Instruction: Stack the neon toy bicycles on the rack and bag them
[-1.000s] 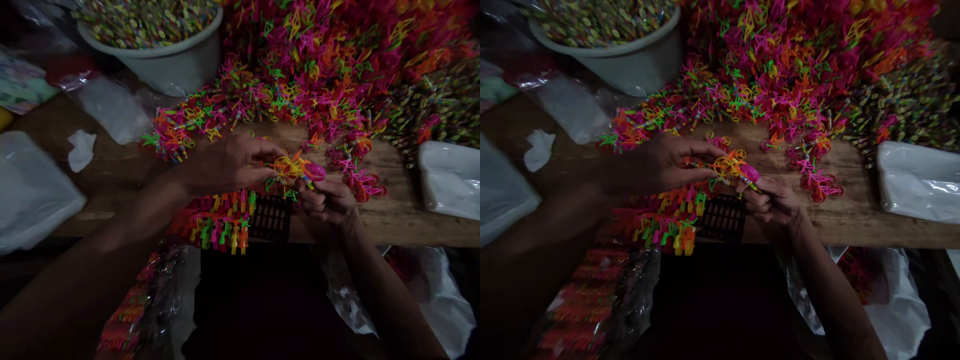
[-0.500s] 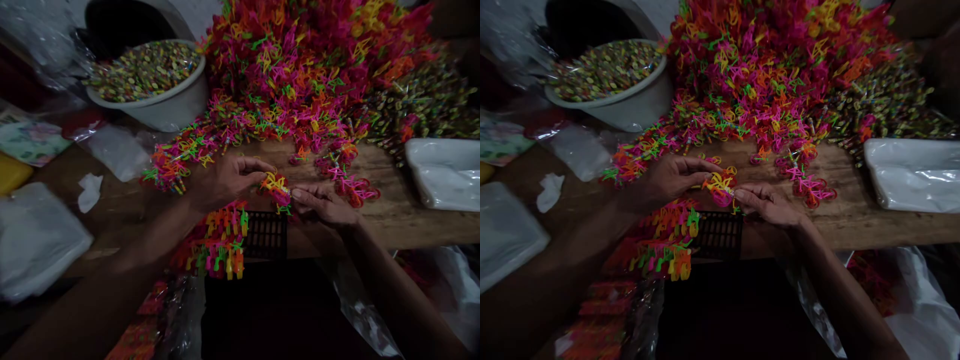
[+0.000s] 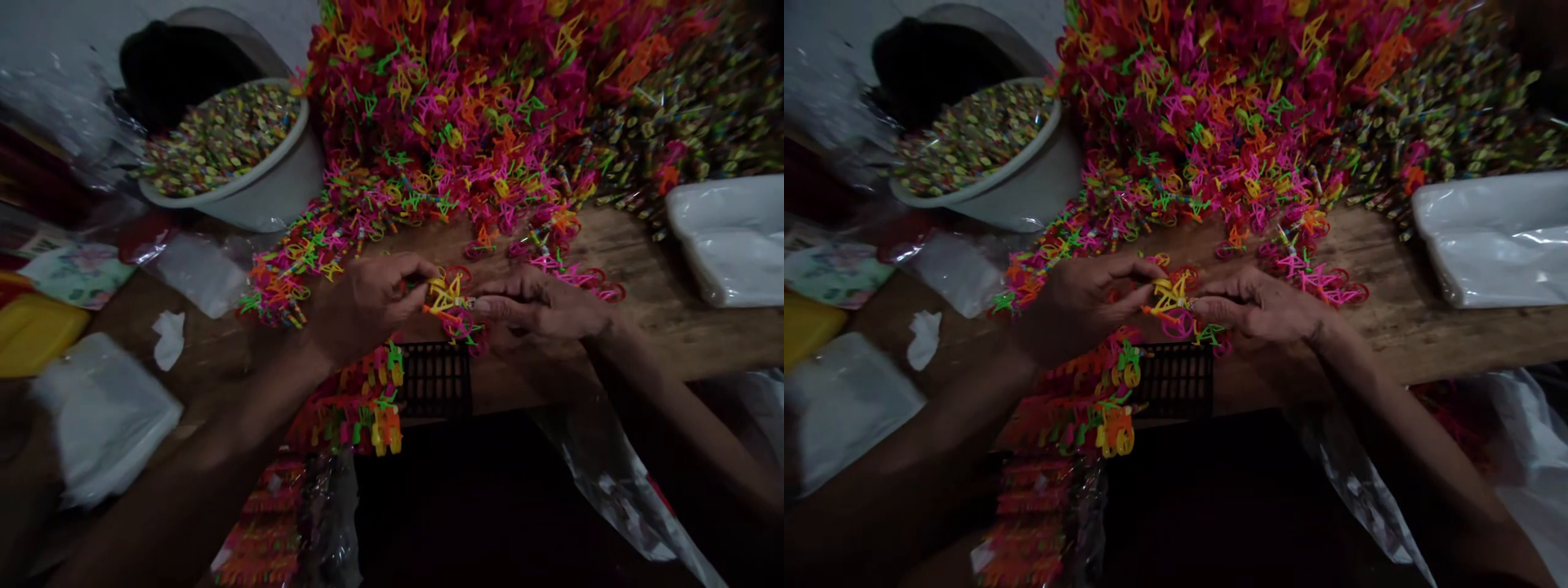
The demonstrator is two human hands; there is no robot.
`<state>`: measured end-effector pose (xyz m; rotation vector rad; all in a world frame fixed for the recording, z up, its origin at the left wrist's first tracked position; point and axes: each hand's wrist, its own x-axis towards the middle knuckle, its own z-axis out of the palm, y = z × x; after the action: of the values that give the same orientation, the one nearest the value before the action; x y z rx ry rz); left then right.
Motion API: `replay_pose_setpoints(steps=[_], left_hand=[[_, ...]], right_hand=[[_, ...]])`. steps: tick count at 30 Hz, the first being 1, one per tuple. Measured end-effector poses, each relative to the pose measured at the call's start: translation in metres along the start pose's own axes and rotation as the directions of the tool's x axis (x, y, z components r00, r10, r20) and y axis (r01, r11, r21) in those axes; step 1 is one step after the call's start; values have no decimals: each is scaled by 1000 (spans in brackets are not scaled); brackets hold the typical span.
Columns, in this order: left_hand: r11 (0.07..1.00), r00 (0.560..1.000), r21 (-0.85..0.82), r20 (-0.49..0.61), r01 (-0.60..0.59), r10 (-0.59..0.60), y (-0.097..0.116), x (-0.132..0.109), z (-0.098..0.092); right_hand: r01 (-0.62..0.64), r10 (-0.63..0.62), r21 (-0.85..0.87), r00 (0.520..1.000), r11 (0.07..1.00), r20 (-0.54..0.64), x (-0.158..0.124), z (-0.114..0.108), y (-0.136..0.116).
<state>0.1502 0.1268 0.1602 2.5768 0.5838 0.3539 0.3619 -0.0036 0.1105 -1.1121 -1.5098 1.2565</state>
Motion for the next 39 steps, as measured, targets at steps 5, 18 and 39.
replay_pose_setpoints(steps=[5,18,39], left_hand=[[956,986,-244,47,164,-158,3,3,1],[997,988,-27,133,-79,82,1,7,1],[998,968,45,247,-43,31,9,27,7]], right_hand=[[-10,40,230,991,973,-128,-8,37,21],[-139,130,268,990,953,49,-16,-2,6],[-94,93,-46,995,995,-32,-29,-6,7]])
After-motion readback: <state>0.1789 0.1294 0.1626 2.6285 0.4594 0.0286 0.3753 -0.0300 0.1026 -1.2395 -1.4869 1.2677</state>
